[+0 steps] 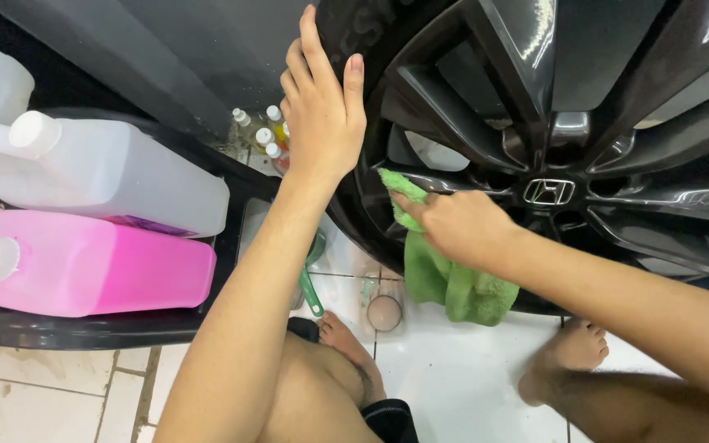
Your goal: The person sits on the floor and wipes a car wheel with a green cloth. They clean the spokes and the center hub of the wheel, holding the tire with their left hand while wiping with their right hand.
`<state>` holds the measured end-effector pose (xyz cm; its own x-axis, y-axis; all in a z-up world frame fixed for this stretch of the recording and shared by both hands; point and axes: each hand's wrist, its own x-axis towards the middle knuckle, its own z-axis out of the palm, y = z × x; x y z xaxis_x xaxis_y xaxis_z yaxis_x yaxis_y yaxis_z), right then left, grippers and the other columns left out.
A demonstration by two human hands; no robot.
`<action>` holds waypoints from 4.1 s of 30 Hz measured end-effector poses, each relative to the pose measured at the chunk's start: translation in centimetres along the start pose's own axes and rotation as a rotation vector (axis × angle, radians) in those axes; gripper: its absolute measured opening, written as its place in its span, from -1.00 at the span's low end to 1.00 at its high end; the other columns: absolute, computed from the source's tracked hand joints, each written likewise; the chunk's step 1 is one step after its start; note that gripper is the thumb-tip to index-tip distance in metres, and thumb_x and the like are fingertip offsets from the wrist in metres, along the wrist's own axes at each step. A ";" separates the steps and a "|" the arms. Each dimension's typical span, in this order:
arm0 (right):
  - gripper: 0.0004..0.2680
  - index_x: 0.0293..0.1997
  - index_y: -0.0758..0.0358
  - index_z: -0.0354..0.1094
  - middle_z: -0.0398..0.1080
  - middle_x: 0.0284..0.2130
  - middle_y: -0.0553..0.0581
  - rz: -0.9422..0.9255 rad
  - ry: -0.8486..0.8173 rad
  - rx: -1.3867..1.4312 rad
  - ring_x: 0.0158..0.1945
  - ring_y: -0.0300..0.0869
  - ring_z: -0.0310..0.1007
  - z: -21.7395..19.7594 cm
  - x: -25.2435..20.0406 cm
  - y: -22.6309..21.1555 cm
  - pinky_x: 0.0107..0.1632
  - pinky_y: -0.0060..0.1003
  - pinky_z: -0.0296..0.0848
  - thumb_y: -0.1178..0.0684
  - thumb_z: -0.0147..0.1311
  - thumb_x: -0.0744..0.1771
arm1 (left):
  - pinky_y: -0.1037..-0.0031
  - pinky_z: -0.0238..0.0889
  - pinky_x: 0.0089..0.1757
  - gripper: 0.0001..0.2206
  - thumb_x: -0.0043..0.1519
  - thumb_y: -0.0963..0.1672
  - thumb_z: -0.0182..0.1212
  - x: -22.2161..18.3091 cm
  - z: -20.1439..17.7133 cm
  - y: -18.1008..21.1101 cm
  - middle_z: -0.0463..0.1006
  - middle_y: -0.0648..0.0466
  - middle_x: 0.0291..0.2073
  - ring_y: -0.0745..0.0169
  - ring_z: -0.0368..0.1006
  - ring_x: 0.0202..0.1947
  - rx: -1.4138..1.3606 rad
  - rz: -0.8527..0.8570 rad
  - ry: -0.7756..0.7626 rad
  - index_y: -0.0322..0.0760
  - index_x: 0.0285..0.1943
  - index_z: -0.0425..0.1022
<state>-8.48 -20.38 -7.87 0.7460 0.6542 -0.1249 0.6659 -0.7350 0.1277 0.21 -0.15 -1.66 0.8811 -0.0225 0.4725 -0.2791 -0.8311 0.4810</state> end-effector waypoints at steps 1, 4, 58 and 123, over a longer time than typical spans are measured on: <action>-0.42 0.56 -0.04 -0.01 0.50 -0.41 0.00 0.000 0.001 0.005 -0.51 -0.07 0.58 0.9 0.4 -1.2 -0.58 -0.12 0.43 -0.08 0.09 0.31 | 0.02 0.29 0.06 -0.45 0.54 0.12 -0.39 -0.1 -0.2 0.0 0.19 -0.22 0.42 -0.26 0.32 0.23 0.003 0.000 -0.004 -0.06 0.61 -0.35; -0.38 0.56 0.17 -0.03 0.41 -0.48 -0.04 0.055 0.082 -0.267 -0.67 -0.26 0.42 3.0 1.4 -3.6 -0.68 -0.32 0.23 0.19 0.02 0.25 | 0.03 0.28 0.06 -0.45 0.54 0.13 -0.38 -0.1 -0.4 0.1 0.19 -0.20 0.41 -0.25 0.32 0.21 -0.032 0.009 -0.020 -0.04 0.61 -0.36; -0.53 0.20 -0.02 0.46 0.36 0.10 -0.09 0.432 0.730 0.029 -0.33 -0.33 0.46 4.5 1.9 -6.9 -0.66 -0.43 0.16 0.35 0.03 0.20 | -0.05 0.28 0.06 -0.43 0.58 0.13 -0.33 -0.1 0.0 -1.7 0.05 -0.23 0.53 -0.35 0.27 0.30 -0.045 0.064 -0.085 -0.01 0.62 -0.48; -0.57 0.36 -0.16 0.30 0.50 -0.34 0.33 0.930 0.078 0.833 -0.22 0.35 0.44 -4.8 -8.6 0.3 -0.07 0.14 0.40 0.09 -0.17 0.30 | -0.12 0.26 0.11 -0.45 0.56 0.14 -0.36 -0.5 -0.8 0.4 0.01 -0.26 0.56 -0.39 0.32 0.29 -0.089 0.042 -0.040 -0.01 0.62 -0.38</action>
<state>-14.62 -25.36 -2.00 0.9480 -0.1850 -0.2590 -0.2994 -0.7947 -0.5280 -0.61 -0.04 -1.15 0.8821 -0.0795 0.4643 -0.3471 -0.7762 0.5264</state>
